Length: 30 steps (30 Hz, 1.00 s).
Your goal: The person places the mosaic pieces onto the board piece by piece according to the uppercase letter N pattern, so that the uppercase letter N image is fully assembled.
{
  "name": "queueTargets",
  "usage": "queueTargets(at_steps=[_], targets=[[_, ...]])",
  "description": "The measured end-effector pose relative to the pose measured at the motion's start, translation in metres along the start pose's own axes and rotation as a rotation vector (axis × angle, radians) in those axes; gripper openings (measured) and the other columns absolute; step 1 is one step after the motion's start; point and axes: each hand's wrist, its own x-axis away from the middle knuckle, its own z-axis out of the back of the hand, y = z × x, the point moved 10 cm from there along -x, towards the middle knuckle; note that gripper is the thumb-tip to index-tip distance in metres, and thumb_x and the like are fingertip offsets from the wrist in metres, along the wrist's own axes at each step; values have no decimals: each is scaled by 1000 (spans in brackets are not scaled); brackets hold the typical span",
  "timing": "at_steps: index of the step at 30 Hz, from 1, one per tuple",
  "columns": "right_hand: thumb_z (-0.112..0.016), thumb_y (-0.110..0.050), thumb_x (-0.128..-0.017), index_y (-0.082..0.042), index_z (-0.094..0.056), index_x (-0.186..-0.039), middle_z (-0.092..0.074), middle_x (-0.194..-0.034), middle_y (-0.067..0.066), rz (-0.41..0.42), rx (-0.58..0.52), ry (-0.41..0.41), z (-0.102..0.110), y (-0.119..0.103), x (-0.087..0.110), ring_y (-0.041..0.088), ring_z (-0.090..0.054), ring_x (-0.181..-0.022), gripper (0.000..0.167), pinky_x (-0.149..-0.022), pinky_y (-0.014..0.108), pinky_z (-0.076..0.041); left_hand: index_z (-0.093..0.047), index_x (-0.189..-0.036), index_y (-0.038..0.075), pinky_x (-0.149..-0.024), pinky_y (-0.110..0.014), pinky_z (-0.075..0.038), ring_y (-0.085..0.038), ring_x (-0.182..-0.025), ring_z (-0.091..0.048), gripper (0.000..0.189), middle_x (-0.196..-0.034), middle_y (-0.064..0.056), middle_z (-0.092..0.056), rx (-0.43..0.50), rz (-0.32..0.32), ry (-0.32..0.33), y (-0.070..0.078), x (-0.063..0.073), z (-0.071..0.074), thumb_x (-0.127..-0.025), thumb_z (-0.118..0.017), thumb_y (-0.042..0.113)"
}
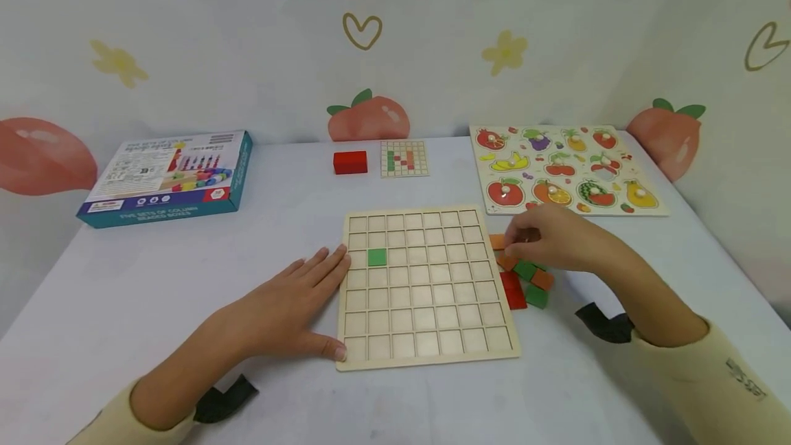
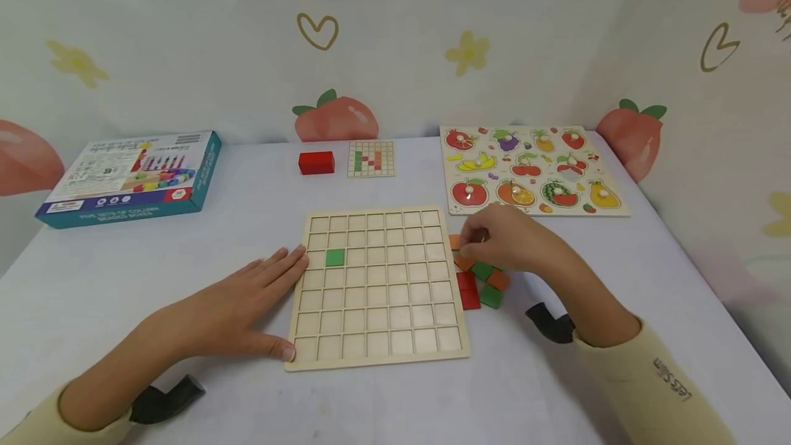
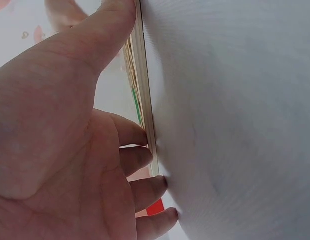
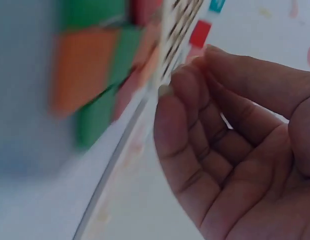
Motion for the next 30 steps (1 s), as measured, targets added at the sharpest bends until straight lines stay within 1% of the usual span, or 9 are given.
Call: queueTargets(at_steps=[3, 5, 7, 9, 12, 19, 23, 30], targets=[[-77, -21, -90, -12, -74, -91, -65, -81, -4, -72, 36, 16, 3, 24, 9, 19, -55, -78, 9, -64, 33, -49, -16, -161, 6, -117, -58, -19, -35, -152, -8, 126, -168, -9, -7, 2, -2, 4, 0, 0, 1, -72, -53, 89], [-77, -23, -89, -11, -74, -93, -64, -81, -4, -116, 54, 24, 3, 38, 14, 19, -55, -78, 13, -64, 33, -48, -16, -161, 6, -117, -58, -19, -35, -152, -8, 126, -168, -9, -7, 4, -4, 5, 1, 1, 2, -73, -53, 88], [-79, -24, -87, -9, -73, -96, -64, -81, -3, -143, 66, 43, 5, 47, 18, 20, -55, -79, 18, -65, 33, -49, -16, -161, 6, -117, -58, -19, -35, -152, -8, 126, -168, -9, -7, 5, -4, 4, 1, 1, 2, -73, -54, 88], [-80, -24, -86, -7, -72, -100, -63, -82, -1, -145, 73, 55, 7, 52, 19, 21, -55, -78, 24, -64, 33, -49, -16, -161, 6, -117, -57, -19, -35, -152, -8, 126, -168, -9, -7, 4, -3, 3, 1, 1, 2, -73, -53, 88], [-81, -25, -85, -4, -70, -103, -62, -83, 0, -142, 68, 62, 8, 56, 19, 21, -54, -78, 29, -63, 33, -48, -16, -161, 6, -117, -57, -19, -35, -152, -8, 126, -168, -9, -7, 5, -3, 4, 0, 1, 2, -73, -53, 88], [-83, -28, -84, -7, -70, -95, -59, -78, -2, -138, 52, 31, 4, 57, 19, 20, -53, -77, 27, -64, 34, -46, -16, -161, 6, -117, -57, -19, -34, -152, -8, 125, -168, -9, -8, 7, -16, 16, 1, 0, 2, -74, -54, 87], [-83, -25, -84, -7, -68, -94, -59, -80, -1, -141, 42, 26, 2, 58, 17, 21, -52, -79, 26, -65, 34, -46, -16, -161, 6, -117, -57, -19, -34, -152, -8, 124, -168, -9, -8, 9, -17, 19, 1, 1, 1, -74, -54, 87], [-83, -20, -84, -8, -63, -93, -59, -83, 2, -142, -5, 52, 1, 57, 15, 22, -53, -81, 25, -67, 34, -48, -16, -161, 6, -117, -57, -18, -34, -152, -8, 125, -168, -9, -8, 8, -12, 14, 1, 0, 1, -74, -54, 87]])
